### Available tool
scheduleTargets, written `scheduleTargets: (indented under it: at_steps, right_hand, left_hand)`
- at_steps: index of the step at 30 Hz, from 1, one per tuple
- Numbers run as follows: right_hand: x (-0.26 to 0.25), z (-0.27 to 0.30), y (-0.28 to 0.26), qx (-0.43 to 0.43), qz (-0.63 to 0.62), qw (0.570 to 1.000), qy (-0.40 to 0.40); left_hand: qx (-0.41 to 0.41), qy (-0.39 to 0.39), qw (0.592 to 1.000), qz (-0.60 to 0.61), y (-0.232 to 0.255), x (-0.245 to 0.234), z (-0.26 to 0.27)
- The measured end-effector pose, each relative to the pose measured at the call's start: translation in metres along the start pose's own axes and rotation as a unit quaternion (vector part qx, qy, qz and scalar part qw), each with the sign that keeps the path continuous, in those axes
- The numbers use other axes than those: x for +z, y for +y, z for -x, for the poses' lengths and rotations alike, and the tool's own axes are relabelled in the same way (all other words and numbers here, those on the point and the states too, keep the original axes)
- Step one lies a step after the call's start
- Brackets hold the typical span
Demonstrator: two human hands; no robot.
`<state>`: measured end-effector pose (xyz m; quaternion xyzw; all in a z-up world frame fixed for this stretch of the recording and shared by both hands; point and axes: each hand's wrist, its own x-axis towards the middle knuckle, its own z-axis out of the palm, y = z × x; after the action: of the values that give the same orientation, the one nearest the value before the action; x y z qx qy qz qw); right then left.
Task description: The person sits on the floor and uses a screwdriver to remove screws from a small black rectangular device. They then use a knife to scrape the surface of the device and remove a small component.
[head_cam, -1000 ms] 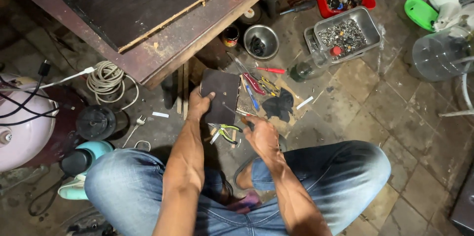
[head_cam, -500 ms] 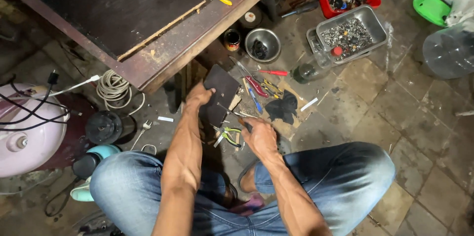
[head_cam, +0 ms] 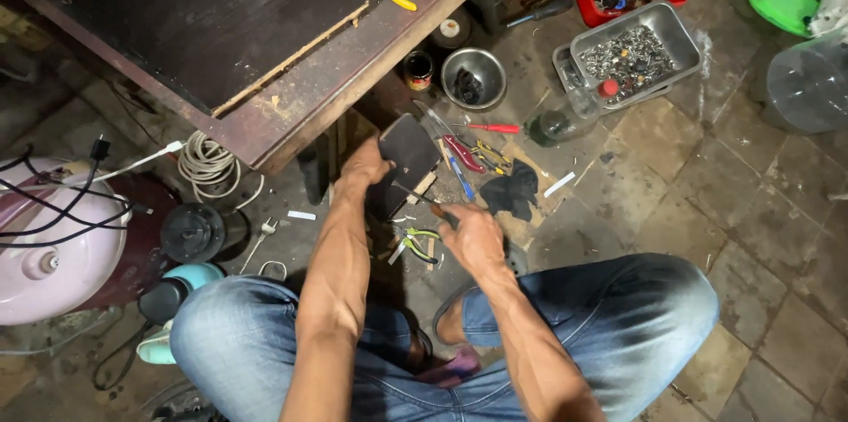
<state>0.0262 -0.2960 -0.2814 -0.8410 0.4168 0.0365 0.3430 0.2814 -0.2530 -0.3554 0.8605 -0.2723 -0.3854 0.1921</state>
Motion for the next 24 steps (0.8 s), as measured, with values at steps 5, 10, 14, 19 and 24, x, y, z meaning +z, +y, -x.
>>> scheduleTargets:
  at_steps: [5,10,14,19,24]
  right_hand:
    - [0.001,0.005,-0.007,0.026,-0.056,0.998,0.024]
    - [0.011,0.000,-0.014,0.021,0.056,0.997,-0.049]
    - [-0.002,0.010,-0.027,-0.061,0.221,0.967,-0.110]
    - [0.023,-0.022,-0.007,0.037,0.147,0.975,-0.161]
    - [0.050,-0.054,0.034,0.220,-0.337,0.907,-0.124]
  left_hand:
    - [0.024,0.010,1.000,0.000,0.004,-0.001,0.003]
    - [0.026,0.027,0.999,-0.002,0.011,-0.005,0.014]
    - [0.026,0.025,0.999,0.030,0.028,-0.017,0.037]
    - [0.011,0.013,1.000,-0.017,0.040,-0.019,0.044]
    - [0.013,0.028,1.000,0.000,0.016,-0.007,0.012]
